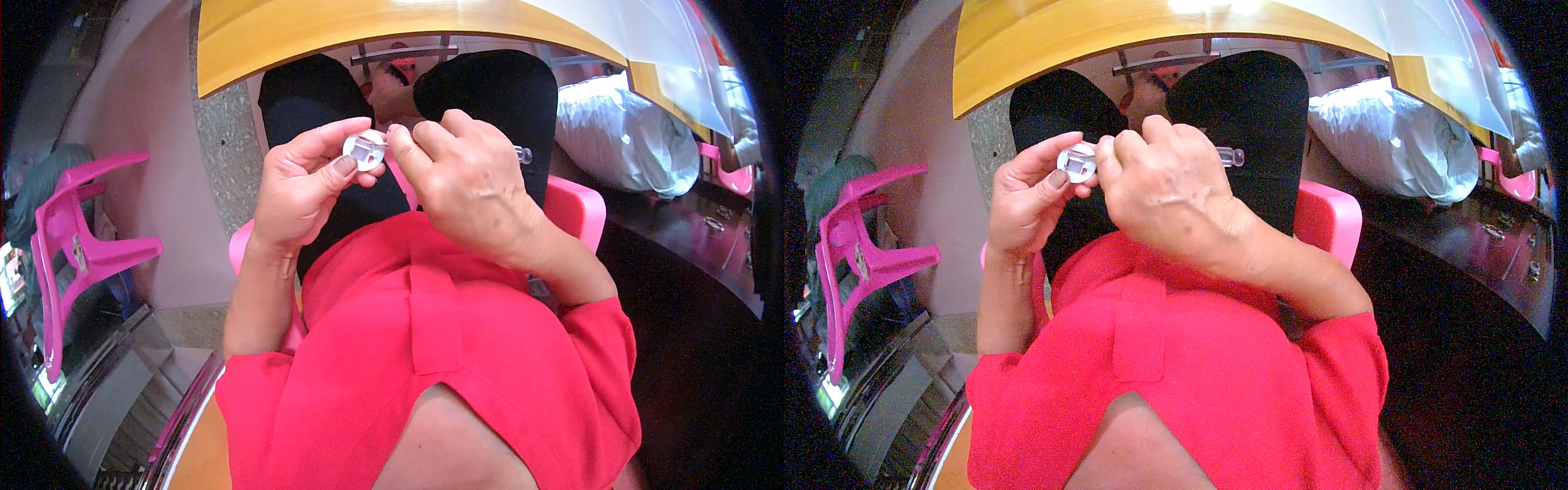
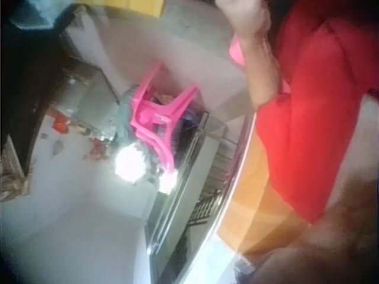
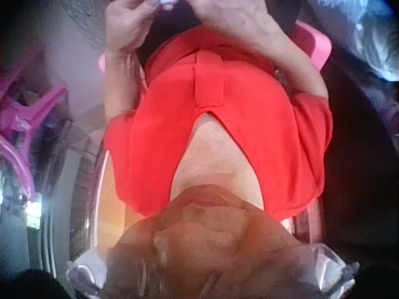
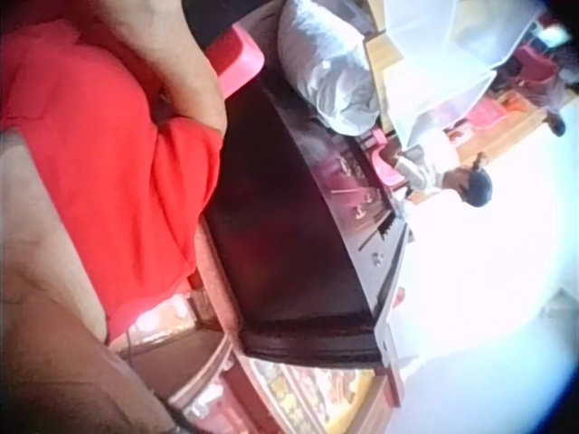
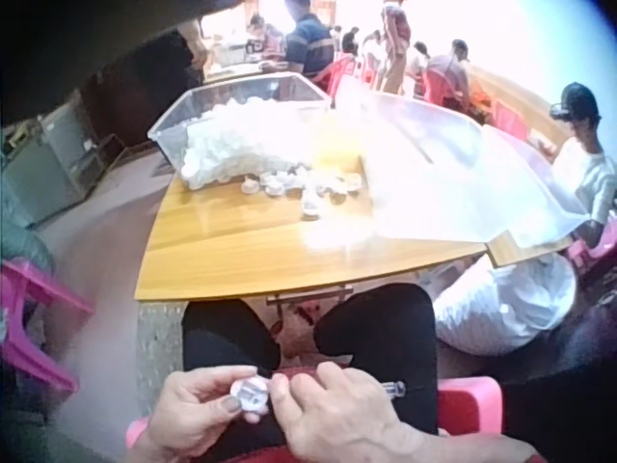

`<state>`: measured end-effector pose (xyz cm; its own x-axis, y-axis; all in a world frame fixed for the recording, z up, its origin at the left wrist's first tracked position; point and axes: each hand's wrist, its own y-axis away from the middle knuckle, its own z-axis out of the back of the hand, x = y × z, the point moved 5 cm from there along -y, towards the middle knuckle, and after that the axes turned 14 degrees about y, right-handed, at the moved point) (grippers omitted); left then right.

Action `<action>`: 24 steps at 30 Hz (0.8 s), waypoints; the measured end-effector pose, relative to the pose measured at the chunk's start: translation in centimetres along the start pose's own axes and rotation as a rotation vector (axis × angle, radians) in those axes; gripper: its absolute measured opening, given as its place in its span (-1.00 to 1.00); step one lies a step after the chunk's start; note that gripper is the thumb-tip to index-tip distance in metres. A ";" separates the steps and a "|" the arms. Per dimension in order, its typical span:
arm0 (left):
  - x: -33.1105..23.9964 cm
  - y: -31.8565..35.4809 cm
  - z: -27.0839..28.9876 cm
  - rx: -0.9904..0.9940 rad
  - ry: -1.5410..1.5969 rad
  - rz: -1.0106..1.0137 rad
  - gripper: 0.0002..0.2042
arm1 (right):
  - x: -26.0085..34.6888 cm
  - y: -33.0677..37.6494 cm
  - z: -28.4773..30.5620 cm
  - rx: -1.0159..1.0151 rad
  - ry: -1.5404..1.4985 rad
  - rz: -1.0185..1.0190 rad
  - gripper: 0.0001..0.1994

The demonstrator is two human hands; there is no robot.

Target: The person assembles small white plastic components by hand, using a thin metal pick for adjustment.

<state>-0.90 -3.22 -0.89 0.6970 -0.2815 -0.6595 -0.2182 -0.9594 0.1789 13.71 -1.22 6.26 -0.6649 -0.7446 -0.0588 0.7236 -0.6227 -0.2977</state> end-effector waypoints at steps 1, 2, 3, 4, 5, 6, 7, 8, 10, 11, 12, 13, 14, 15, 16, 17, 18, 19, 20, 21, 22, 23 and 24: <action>0.0 0.0 0.0 -0.008 0.009 0.018 -0.66 | 0.1 0.1 -0.3 -0.001 -0.001 -0.003 -0.79; 0.1 0.0 0.0 -0.017 0.018 0.035 -0.66 | 0.2 0.2 -0.4 -0.053 0.041 -0.007 -0.77; 0.1 0.1 0.0 -0.016 0.017 0.038 -0.66 | 0.4 0.3 -0.3 -0.103 0.082 -0.010 -0.75; 0.1 0.1 0.0 -0.016 0.034 0.039 -0.66 | 0.4 0.4 -0.4 -0.103 0.081 -0.012 -0.75; 0.1 0.2 0.0 -0.015 0.050 0.041 -0.66 | 0.6 0.5 -0.5 -0.116 0.103 -0.002 -0.74; 0.1 0.1 -0.1 -0.014 0.050 0.041 -0.66 | 0.6 0.5 -0.5 -0.131 0.125 0.009 -0.73; 0.1 0.1 -0.1 -0.020 0.053 0.050 -0.66 | 0.6 0.4 -0.4 -0.131 0.126 0.009 -0.73; 0.1 0.1 -0.1 -0.026 0.056 0.059 -0.66 | 0.7 0.4 -0.4 -0.123 0.146 0.034 -0.73; 0.2 0.1 0.0 -0.027 0.076 0.057 -0.66 | 1.0 0.4 -0.1 -0.117 0.165 0.060 -0.73; 0.3 0.1 0.1 -0.028 0.096 0.057 -0.66 | 1.2 0.4 -0.1 -0.058 0.185 0.070 -0.68; 0.4 0.2 0.1 -0.029 0.097 0.055 -0.66 | 1.3 0.4 -0.2 0.001 0.204 0.080 -0.62; 0.4 0.2 0.1 -0.034 0.074 0.047 -0.66 | 1.5 0.4 -0.3 0.001 0.204 0.082 -0.62; 0.4 0.3 0.2 -0.040 0.052 0.038 -0.66 | 1.8 0.5 -0.5 -0.007 0.243 0.111 -0.62; 0.5 0.3 0.3 -0.041 0.053 0.035 -0.66 | 2.0 0.5 -0.5 -0.015 0.283 0.140 -0.62; 0.5 0.3 0.4 -0.042 0.043 0.030 -0.66 | 2.2 0.5 -0.5 -0.026 0.314 0.168 -0.62; 0.5 0.3 0.5 -0.043 0.033 0.025 -0.67 | 2.3 0.6 -0.5 -0.027 0.314 0.170 -0.62; 0.5 0.3 0.4 -0.043 0.033 0.022 -0.67 | 2.3 0.6 -0.5 -0.025 0.312 0.149 -0.62; 0.5 0.2 0.3 -0.048 0.030 0.012 -0.67 | 2.2 0.7 -0.6 -0.022 0.310 0.127 -0.61; 0.4 0.2 0.2 -0.053 0.027 0.002 -0.67 | 1.8 0.5 -0.6 -0.054 0.247 0.085 -0.67; 0.3 0.1 0.2 -0.053 0.026 0.001 -0.67 | 1.4 0.3 -0.7 -0.086 0.184 0.043 -0.72; 0.1 -0.1 0.1 -0.027 0.038 -0.021 -0.67 | 1.1 0.3 -0.7 -0.120 0.155 0.005 -0.70; -0.1 -0.1 0.0 -0.002 0.049 -0.043 -0.67 | 1.0 0.3 -0.5 -0.120 0.155 0.003 -0.70; -0.1 -0.1 0.1 0.001 0.033 -0.023 -0.67 | 0.7 0.1 -0.1 -0.154 0.153 -0.022 -0.69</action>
<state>-1.07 -3.07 -0.94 0.7239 -0.2598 -0.6391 -0.2025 -0.9656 0.1631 13.33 -1.76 6.06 -0.7092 -0.6786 -0.1912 0.6795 -0.5857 -0.4419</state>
